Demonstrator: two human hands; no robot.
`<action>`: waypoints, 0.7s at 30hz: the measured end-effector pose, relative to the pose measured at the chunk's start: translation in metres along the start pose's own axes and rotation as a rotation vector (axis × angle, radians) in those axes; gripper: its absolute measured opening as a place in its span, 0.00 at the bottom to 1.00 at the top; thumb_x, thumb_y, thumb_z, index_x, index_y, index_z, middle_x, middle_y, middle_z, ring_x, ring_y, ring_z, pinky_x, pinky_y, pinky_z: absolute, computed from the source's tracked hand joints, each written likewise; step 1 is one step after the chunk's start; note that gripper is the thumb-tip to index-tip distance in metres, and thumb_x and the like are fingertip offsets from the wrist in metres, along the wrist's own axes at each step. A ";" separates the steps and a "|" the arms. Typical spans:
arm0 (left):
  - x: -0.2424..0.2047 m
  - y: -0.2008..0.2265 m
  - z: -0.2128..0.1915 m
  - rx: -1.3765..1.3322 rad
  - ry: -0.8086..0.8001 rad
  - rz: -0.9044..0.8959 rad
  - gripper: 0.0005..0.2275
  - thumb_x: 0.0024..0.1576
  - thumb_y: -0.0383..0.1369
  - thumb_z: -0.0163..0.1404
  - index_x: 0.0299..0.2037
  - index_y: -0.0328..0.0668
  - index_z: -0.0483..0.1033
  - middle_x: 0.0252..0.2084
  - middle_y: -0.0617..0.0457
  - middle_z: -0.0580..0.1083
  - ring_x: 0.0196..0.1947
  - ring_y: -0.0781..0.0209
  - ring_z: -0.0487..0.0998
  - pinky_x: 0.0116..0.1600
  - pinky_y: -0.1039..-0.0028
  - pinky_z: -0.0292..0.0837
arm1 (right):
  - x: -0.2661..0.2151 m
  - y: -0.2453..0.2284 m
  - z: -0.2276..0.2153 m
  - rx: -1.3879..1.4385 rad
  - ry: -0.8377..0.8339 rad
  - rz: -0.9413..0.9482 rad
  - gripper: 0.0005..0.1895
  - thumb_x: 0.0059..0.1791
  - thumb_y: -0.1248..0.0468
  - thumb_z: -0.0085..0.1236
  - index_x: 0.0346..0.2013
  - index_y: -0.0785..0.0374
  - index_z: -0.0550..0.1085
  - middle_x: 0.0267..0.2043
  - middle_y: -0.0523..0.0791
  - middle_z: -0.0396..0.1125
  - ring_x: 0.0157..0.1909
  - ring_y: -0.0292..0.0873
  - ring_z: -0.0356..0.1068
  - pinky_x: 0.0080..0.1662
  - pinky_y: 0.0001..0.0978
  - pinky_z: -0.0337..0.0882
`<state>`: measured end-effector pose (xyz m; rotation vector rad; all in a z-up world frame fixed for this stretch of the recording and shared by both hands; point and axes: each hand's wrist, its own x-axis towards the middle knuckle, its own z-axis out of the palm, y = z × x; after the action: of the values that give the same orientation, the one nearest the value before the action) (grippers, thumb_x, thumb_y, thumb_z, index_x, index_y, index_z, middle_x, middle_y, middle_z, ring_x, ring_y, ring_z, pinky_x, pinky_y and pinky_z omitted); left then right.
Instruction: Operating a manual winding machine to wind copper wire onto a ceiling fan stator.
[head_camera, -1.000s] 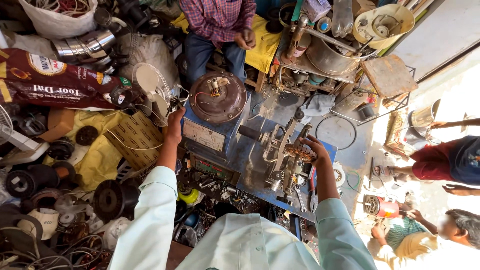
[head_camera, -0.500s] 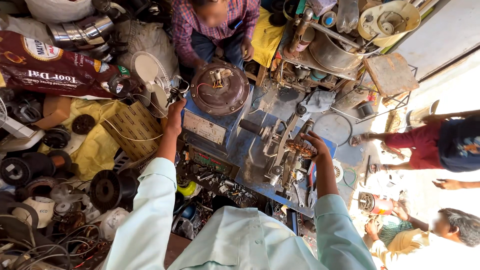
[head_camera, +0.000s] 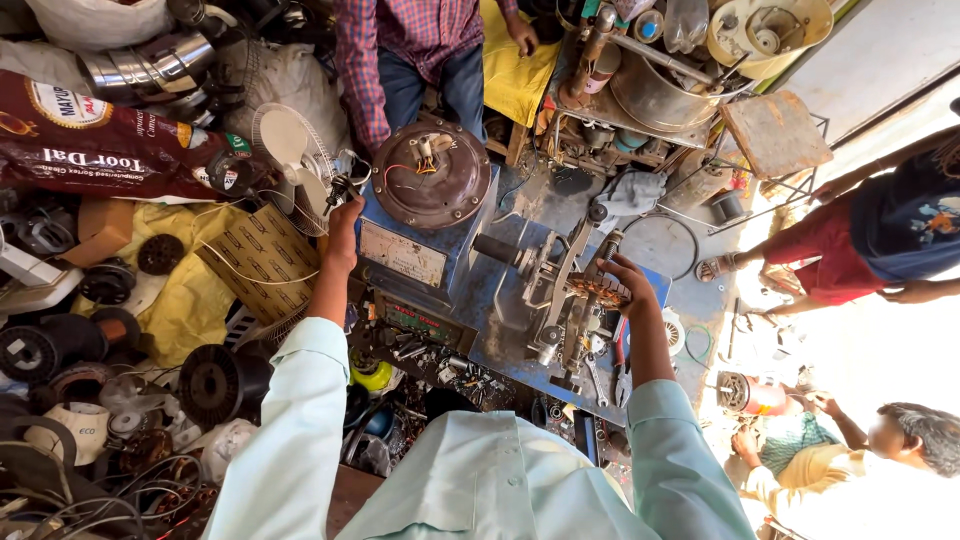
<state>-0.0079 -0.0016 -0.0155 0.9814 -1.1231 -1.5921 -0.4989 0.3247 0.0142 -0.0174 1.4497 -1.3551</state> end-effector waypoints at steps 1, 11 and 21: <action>-0.002 0.005 0.003 0.023 0.007 -0.030 0.16 0.56 0.48 0.57 0.36 0.43 0.74 0.38 0.58 0.71 0.43 0.64 0.68 0.56 0.68 0.62 | 0.000 0.000 0.000 -0.004 0.010 0.003 0.47 0.40 0.63 0.72 0.71 0.63 0.61 0.63 0.55 0.66 0.55 0.53 0.74 0.51 0.47 0.77; -0.008 0.009 0.009 0.055 0.072 -0.036 0.15 0.52 0.48 0.57 0.41 0.51 0.77 0.45 0.65 0.74 0.50 0.70 0.69 0.62 0.68 0.56 | 0.010 0.005 -0.007 -0.019 0.018 0.013 0.45 0.41 0.63 0.72 0.71 0.62 0.63 0.64 0.55 0.67 0.56 0.53 0.74 0.50 0.46 0.77; -0.009 -0.003 0.000 0.076 -0.031 0.050 0.20 0.60 0.49 0.57 0.25 0.48 0.63 0.30 0.61 0.58 0.37 0.65 0.59 0.56 0.69 0.51 | 0.008 0.004 -0.009 -0.006 -0.016 0.025 0.39 0.44 0.65 0.69 0.69 0.60 0.66 0.59 0.51 0.69 0.47 0.52 0.76 0.44 0.45 0.79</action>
<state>-0.0060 0.0073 -0.0176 0.9733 -1.2282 -1.5389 -0.5058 0.3271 0.0041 -0.0138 1.4361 -1.3276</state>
